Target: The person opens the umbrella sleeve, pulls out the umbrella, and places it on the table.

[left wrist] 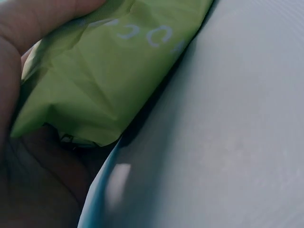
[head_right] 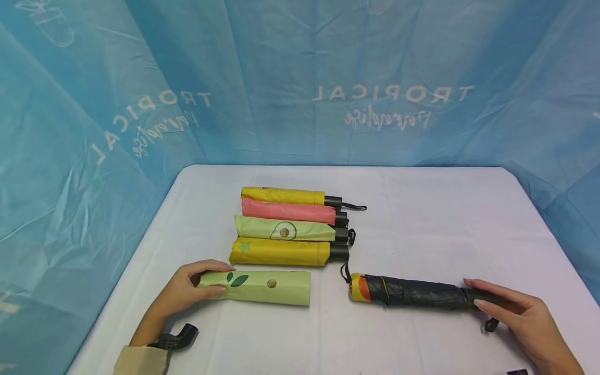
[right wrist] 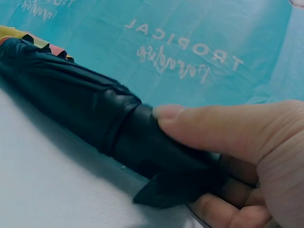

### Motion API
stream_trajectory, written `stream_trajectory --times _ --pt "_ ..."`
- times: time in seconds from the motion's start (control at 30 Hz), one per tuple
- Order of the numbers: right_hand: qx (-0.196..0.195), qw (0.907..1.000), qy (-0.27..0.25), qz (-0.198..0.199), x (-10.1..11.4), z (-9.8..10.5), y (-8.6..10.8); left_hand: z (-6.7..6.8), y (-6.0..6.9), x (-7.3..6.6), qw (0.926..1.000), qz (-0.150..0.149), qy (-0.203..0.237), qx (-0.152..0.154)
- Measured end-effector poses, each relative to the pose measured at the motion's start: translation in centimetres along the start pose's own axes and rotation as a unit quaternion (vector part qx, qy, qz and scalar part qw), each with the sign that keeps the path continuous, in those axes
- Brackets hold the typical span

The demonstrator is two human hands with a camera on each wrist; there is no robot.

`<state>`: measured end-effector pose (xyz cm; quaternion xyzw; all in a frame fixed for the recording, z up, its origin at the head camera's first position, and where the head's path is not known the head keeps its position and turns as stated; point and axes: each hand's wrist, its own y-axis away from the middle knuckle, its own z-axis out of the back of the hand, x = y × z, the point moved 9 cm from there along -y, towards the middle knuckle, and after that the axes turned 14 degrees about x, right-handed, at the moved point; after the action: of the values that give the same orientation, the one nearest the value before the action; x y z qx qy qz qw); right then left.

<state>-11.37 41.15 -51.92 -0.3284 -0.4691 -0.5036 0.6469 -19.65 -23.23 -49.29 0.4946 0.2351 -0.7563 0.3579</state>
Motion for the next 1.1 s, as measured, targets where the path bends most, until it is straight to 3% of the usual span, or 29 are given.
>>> stream_trajectory --times 0.17,0.4,0.6,0.9,1.1 --pt "-0.020 0.9949 0.084 -0.054 -0.3 0.4 0.1 -0.4 -0.3 -0.1 0.9999 -0.005 -0.002 0.009" --pt "-0.004 0.9923 0.104 -0.067 -0.9 0.7 0.4 -0.7 -0.4 -0.2 0.9998 0.006 -0.015 0.011" --pt "0.012 0.9866 0.136 -0.089 -1.5 0.9 0.8 -1.3 -0.1 -0.4 0.9996 -0.003 -0.009 0.028" --pt "0.019 0.9862 0.155 -0.054 -1.0 0.9 1.1 -1.8 -0.1 -0.6 0.9994 0.008 -0.014 0.032" --pt "0.040 0.9861 0.147 -0.068 -1.2 0.8 0.6 -1.3 0.3 -1.2 0.9989 -0.008 -0.034 0.030"
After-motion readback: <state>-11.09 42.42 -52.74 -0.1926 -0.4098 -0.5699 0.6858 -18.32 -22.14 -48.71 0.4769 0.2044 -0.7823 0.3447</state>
